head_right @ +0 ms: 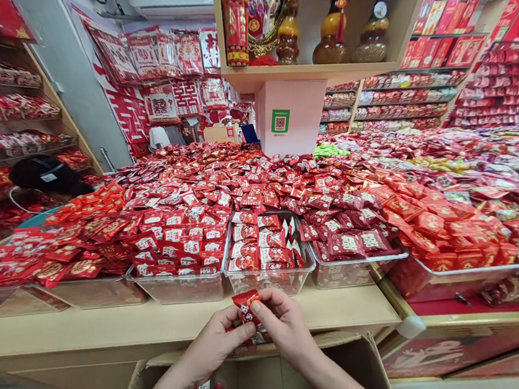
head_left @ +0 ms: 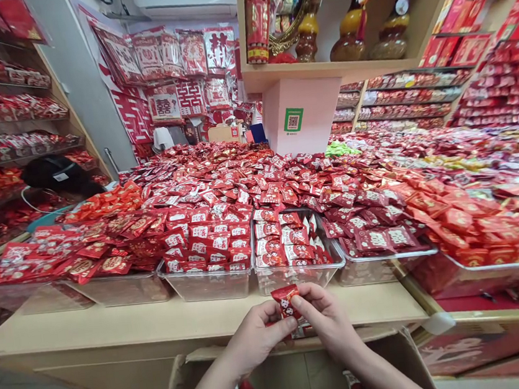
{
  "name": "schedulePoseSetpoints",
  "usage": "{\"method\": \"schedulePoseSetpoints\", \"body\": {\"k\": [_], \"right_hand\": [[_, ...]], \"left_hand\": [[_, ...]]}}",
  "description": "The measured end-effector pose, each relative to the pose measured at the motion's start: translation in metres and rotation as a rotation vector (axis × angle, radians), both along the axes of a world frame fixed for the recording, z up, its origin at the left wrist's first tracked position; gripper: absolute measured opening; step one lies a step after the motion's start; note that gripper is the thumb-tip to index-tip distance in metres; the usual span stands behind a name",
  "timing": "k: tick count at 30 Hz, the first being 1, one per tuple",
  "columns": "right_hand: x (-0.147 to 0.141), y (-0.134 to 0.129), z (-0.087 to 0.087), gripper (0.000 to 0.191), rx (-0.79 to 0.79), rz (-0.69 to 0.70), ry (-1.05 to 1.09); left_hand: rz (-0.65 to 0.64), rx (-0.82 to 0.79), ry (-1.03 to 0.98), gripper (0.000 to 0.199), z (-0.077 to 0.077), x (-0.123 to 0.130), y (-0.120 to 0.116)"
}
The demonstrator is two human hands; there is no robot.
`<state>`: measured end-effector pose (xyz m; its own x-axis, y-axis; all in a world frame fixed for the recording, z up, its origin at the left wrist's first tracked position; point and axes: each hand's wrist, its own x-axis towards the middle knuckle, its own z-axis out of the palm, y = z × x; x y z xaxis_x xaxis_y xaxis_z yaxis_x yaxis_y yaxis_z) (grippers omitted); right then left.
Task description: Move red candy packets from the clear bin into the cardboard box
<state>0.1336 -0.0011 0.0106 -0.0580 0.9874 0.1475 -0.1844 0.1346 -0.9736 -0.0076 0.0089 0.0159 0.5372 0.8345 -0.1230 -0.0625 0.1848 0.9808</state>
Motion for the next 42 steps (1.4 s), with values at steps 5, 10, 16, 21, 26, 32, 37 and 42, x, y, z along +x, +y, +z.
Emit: {"method": "schedulePoseSetpoints", "body": {"k": [5, 10, 16, 21, 26, 32, 37, 42], "right_hand": [[0.013, 0.000, 0.004, 0.025, 0.084, 0.094, -0.161], [0.036, 0.013, 0.030, 0.016, 0.211, -0.216, -0.401], [0.052, 0.063, 0.063, 0.021, 0.176, -0.337, -0.515], [0.053, 0.079, 0.057, 0.014, 0.091, -0.349, -0.912], [0.063, 0.075, 0.056, 0.016, 0.050, -0.396, -1.192], [0.069, 0.075, 0.054, 0.019, 0.077, -0.342, -1.399], [0.069, 0.077, 0.057, 0.019, 0.082, -0.238, -1.603], [0.066, 0.079, 0.058, 0.015, 0.155, -0.161, -1.636]], "left_hand": [[-0.042, 0.086, 0.104, 0.023, -0.004, -0.001, 0.001], [0.012, 0.055, 0.103, 0.023, -0.008, -0.003, 0.002], [0.023, 0.068, 0.118, 0.023, -0.009, -0.004, 0.002], [0.023, 0.078, 0.126, 0.026, -0.010, -0.005, 0.001], [0.017, 0.081, 0.134, 0.025, -0.014, -0.006, 0.003], [0.028, 0.056, 0.126, 0.026, -0.012, -0.005, 0.002], [0.029, 0.038, 0.107, 0.026, -0.009, -0.005, 0.002], [0.034, 0.036, 0.096, 0.025, -0.012, -0.005, 0.004]]}}
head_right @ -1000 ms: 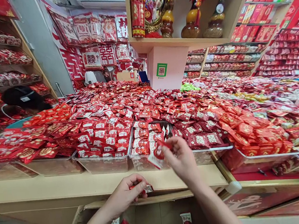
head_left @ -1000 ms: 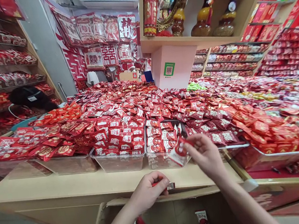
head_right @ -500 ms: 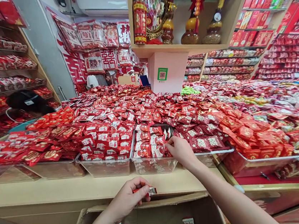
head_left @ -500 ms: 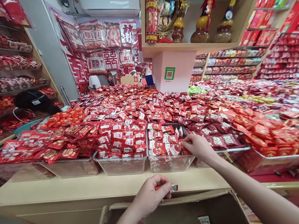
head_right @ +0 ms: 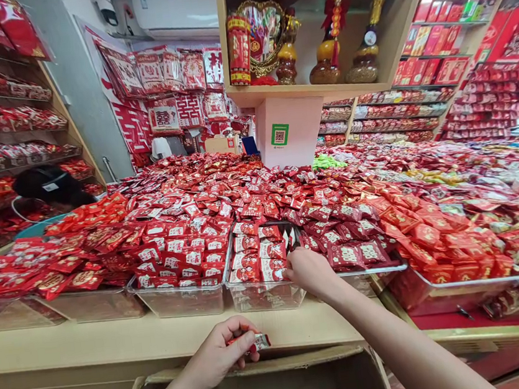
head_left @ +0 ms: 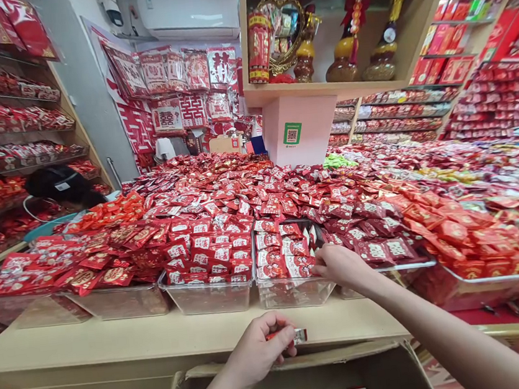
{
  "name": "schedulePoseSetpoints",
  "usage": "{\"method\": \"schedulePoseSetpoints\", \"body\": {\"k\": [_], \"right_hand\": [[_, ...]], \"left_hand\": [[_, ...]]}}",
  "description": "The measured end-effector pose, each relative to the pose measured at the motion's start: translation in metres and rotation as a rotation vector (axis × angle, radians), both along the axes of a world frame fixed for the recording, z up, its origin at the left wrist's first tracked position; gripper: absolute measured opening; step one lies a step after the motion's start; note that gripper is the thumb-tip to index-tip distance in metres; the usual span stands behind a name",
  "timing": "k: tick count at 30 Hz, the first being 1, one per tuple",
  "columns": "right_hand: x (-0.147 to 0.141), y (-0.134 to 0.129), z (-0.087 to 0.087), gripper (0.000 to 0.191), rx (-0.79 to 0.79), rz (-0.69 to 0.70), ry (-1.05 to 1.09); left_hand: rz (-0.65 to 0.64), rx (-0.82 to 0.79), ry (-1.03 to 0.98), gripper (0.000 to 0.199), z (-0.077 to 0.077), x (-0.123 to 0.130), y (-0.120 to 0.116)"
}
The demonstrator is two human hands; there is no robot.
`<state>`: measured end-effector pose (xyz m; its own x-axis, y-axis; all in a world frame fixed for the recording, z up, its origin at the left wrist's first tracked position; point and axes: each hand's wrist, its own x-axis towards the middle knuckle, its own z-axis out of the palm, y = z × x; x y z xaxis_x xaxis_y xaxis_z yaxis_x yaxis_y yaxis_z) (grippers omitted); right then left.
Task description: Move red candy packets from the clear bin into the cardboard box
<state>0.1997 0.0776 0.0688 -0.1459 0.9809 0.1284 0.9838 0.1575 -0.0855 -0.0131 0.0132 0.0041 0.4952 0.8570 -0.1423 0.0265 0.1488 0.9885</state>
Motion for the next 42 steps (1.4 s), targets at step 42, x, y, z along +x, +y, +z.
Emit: {"method": "schedulePoseSetpoints", "body": {"k": [42], "right_hand": [[-0.054, 0.073, -0.012, 0.023, 0.026, 0.049, 0.210]], "left_hand": [[0.062, -0.153, -0.142, 0.024, 0.001, 0.001, 0.000]]}}
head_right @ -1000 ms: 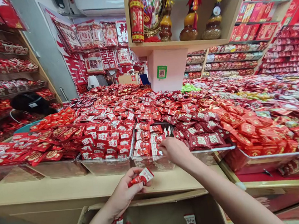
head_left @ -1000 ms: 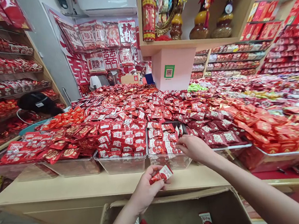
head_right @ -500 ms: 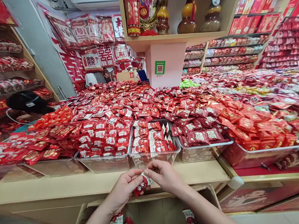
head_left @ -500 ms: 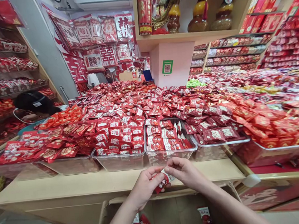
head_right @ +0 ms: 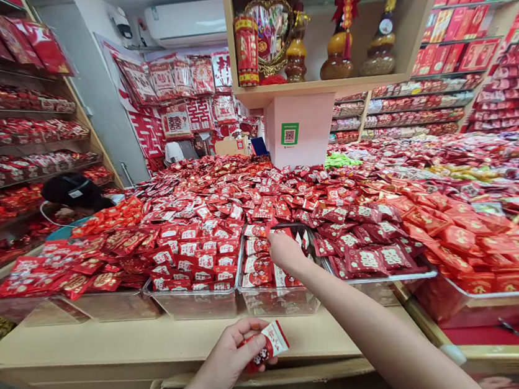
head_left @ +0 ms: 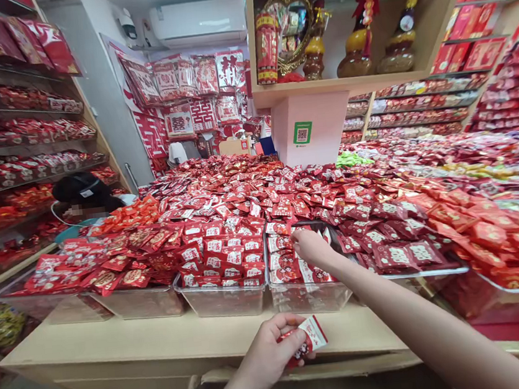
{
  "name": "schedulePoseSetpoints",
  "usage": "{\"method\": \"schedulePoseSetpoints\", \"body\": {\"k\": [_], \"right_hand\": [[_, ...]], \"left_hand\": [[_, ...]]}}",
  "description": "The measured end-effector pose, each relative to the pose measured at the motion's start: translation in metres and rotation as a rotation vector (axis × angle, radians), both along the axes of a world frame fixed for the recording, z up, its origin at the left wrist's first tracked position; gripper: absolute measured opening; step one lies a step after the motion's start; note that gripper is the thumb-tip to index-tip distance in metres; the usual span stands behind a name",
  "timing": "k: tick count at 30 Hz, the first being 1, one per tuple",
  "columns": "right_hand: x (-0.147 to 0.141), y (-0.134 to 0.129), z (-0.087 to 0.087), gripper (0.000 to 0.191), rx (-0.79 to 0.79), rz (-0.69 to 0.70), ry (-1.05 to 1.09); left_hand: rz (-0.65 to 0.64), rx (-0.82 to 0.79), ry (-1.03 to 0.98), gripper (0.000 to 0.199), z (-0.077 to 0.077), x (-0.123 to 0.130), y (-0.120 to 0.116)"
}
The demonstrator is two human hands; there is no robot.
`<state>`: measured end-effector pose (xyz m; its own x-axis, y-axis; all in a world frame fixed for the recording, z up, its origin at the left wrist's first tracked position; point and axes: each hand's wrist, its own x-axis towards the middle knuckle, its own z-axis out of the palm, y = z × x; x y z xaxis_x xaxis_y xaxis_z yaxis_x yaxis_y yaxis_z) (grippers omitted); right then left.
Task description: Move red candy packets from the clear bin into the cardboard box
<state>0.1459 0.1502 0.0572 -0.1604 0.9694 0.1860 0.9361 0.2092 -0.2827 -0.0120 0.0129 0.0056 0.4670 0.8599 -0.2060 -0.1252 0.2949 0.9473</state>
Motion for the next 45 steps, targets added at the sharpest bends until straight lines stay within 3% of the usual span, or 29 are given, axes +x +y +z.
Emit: {"method": "schedulePoseSetpoints", "body": {"k": [10, 13, 16, 20, 24, 26, 30, 33, 40, 42, 45], "right_hand": [[0.000, 0.006, -0.007, 0.020, -0.040, 0.019, 0.040], [0.000, 0.004, -0.003, 0.019, -0.020, 0.032, 0.053], [0.000, -0.015, 0.008, 0.020, 0.018, 0.071, 0.093], [-0.001, -0.075, 0.016, 0.021, 0.021, 0.254, 0.299], [-0.005, -0.126, -0.004, 0.026, -0.006, 0.226, 0.436], [-0.006, -0.134, -0.018, 0.025, -0.092, 0.222, 0.624], [-0.006, -0.125, -0.034, 0.026, -0.295, 0.188, 1.133], [-0.006, -0.120, -0.036, 0.032, -0.323, 0.146, 1.280], [-0.008, -0.130, -0.041, 0.028, -0.370, 0.261, 1.253], [-0.001, -0.124, -0.032, 0.026, -0.288, 0.227, 1.117], [0.013, -0.101, -0.008, 0.019, -0.044, 0.136, 0.778]], "left_hand": [[-0.051, 0.054, 0.043, 0.025, -0.008, -0.001, 0.000], [-0.025, 0.030, 0.019, 0.026, -0.006, -0.002, 0.001], [0.048, 0.030, -0.054, 0.029, -0.004, -0.002, 0.001], [0.107, 0.090, -0.194, 0.038, 0.001, -0.002, 0.001], [0.141, 0.103, -0.280, 0.037, 0.004, -0.003, 0.001], [0.185, 0.094, -0.284, 0.032, 0.003, -0.003, 0.002], [0.192, 0.054, -0.222, 0.027, -0.001, -0.002, 0.002], [0.156, 0.049, -0.177, 0.026, 0.000, -0.001, 0.002], [0.087, 0.038, -0.112, 0.025, 0.004, -0.002, 0.000], [0.101, 0.045, -0.106, 0.025, 0.004, -0.002, -0.001], [0.132, 0.041, -0.095, 0.025, 0.002, -0.002, -0.001]]}}
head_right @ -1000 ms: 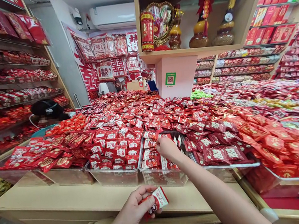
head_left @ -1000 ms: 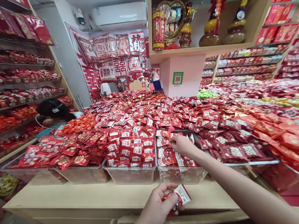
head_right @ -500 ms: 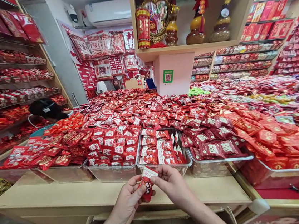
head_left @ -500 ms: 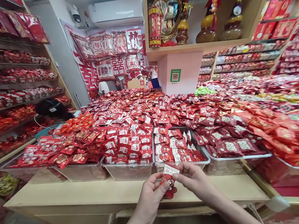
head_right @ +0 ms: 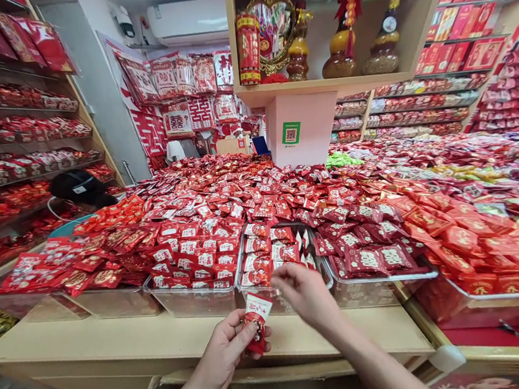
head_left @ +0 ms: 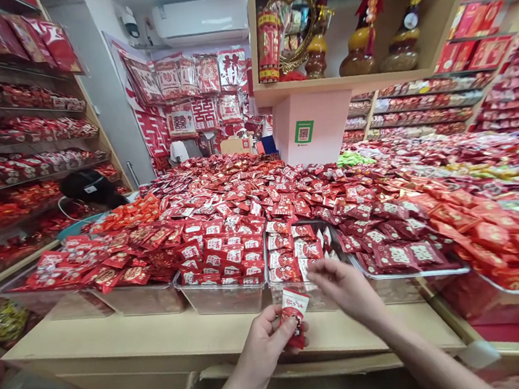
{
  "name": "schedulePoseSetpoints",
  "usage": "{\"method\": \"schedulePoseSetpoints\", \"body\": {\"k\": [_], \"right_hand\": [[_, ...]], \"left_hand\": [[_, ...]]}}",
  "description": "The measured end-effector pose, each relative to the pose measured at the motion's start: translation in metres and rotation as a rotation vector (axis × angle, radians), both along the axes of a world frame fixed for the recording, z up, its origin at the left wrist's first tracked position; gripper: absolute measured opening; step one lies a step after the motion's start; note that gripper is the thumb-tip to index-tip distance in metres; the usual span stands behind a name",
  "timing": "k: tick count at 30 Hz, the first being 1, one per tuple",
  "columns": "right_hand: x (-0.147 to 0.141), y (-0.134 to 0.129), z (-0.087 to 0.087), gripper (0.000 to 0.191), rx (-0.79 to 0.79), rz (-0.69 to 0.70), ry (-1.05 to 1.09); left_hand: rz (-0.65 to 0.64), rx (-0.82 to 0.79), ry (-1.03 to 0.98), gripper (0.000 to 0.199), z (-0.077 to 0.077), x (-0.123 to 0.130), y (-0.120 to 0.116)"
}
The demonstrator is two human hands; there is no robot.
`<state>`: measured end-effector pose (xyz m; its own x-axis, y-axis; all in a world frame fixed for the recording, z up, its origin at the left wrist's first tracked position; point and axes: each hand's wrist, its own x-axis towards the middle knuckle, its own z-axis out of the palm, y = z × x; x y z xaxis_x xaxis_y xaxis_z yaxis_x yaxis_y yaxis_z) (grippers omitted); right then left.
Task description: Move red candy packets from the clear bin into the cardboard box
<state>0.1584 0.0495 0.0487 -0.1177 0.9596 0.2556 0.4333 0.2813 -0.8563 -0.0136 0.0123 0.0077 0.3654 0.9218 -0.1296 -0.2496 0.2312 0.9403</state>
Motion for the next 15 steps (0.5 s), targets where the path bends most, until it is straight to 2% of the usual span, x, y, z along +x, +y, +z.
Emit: {"method": "schedulePoseSetpoints", "body": {"k": [3, 7, 10, 15], "right_hand": [[0.003, 0.031, 0.016, 0.017, 0.061, -0.067, -0.386], [-0.009, 0.056, 0.012, 0.023, -0.023, -0.098, -0.720], [-0.015, 0.059, 0.007, 0.027, -0.072, -0.078, -0.807], [-0.012, 0.059, 0.008, 0.023, -0.099, -0.036, -0.804]], "left_hand": [[-0.009, 0.007, 0.010, 0.025, 0.000, 0.000, 0.000], [-0.018, 0.016, 0.015, 0.025, 0.002, 0.001, -0.001], [-0.020, 0.013, 0.014, 0.026, 0.003, 0.002, -0.001], [-0.042, 0.020, 0.031, 0.028, 0.001, 0.002, -0.001]]}}
